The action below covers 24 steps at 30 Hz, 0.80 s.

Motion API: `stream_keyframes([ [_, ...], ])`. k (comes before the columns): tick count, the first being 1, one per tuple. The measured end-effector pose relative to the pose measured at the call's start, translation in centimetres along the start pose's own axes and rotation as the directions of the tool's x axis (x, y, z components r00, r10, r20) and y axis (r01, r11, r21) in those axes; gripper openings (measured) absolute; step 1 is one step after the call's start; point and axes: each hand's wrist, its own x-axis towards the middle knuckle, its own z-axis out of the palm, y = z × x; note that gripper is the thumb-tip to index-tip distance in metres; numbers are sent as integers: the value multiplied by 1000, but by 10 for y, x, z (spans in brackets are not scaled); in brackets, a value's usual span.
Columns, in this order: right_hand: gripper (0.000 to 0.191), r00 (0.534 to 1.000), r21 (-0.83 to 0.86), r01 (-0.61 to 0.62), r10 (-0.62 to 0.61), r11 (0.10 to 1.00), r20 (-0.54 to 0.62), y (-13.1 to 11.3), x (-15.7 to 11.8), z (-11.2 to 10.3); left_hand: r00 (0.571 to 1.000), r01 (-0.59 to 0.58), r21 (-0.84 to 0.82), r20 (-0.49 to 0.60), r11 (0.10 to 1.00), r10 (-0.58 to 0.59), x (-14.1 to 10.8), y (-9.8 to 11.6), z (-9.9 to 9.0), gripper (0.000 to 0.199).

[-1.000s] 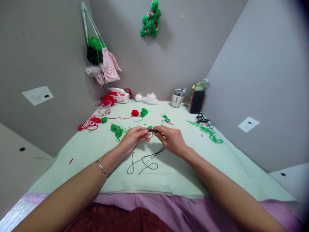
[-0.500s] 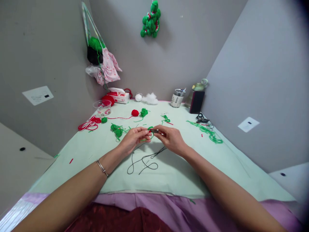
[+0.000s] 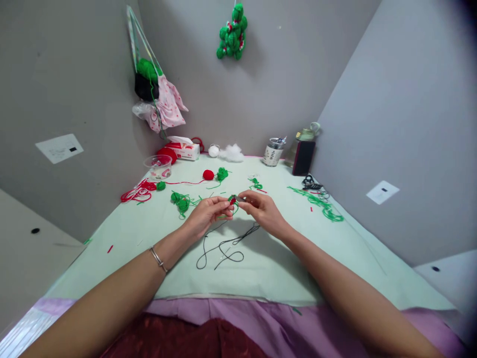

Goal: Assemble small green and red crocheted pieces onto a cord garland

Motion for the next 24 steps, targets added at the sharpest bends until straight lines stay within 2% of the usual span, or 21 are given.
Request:
stream_keyframes([
  [2,26,1000,141,-17,18,990,-6,2,2,-1,1000,11,-14,-13,1000,-11,0,0,0,13],
  [4,27,1000,158,-14,17,987,-17,3,2,-2,1000,18,-26,-23,999,-18,0,0,0,13],
  [7,24,998,29,54,-53,998,-44,0,0,-5,999,-4,-40,-49,999,2,-1,3,1,15],
  [10,24,982,-189,154,-172,970,-83,-1,-2,-9,987,-72,-8,-142,997,70,-1,8,0,16],
  [11,24,977,-300,159,-194,941,-90,-1,-2,-11,977,-99,32,-185,995,103,-1,9,-1,17],
  [13,24,983,-554,87,-162,828,-86,3,-1,-15,950,-141,150,-259,979,176,-1,10,-2,16],
  [16,32,997,-804,-82,38,589,-73,12,3,-25,909,-184,289,-313,939,275,1,11,-3,15],
  [18,33,988,-850,-120,141,513,-55,19,6,-34,891,-227,294,-322,928,320,2,14,-5,15],
  [20,28,988,-830,-136,137,540,-73,24,8,-46,866,-295,265,-331,918,374,0,23,-8,15],
  [22,28,976,-758,-182,24,627,-214,26,10,-61,819,-389,251,-347,886,457,-4,42,-12,16],
  [23,30,946,-709,-202,-53,676,-320,26,11,-69,791,-434,253,-354,865,500,-8,54,-14,16],
  [24,35,895,-658,-215,-125,721,-429,26,12,-76,755,-484,247,-368,840,543,-11,67,-16,15],
])
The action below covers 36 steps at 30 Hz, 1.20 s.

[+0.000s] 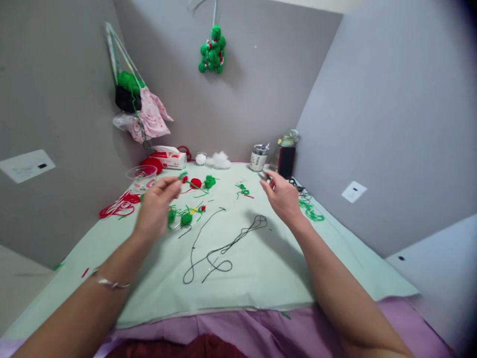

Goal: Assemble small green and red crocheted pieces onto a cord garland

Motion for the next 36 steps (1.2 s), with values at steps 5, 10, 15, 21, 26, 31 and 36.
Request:
stream_keyframes([
  [5,47,956,116,-91,119,989,-269,15,10,-9,988,-144,-101,-76,984,137,25,49,-20,9],
  [10,30,942,-302,12,91,953,324,17,-3,15,993,40,-158,-104,987,-56,52,49,-45,20],
  [15,33,868,-193,257,-139,947,476,14,-14,35,988,112,-194,-83,975,-130,78,47,-67,18],
  [21,28,859,67,288,-288,955,424,20,-16,54,984,122,203,101,972,-145,92,13,-91,12],
  [26,27,888,99,311,-326,945,324,29,-16,65,948,-87,609,294,788,-122,85,-22,-112,23],
  [31,26,904,105,334,-350,937,245,36,-10,68,835,-323,748,514,580,-196,68,-28,-115,15],
  [36,21,906,35,356,-354,934,233,45,-6,67,800,-377,813,527,443,-286,59,-49,-118,16],
])
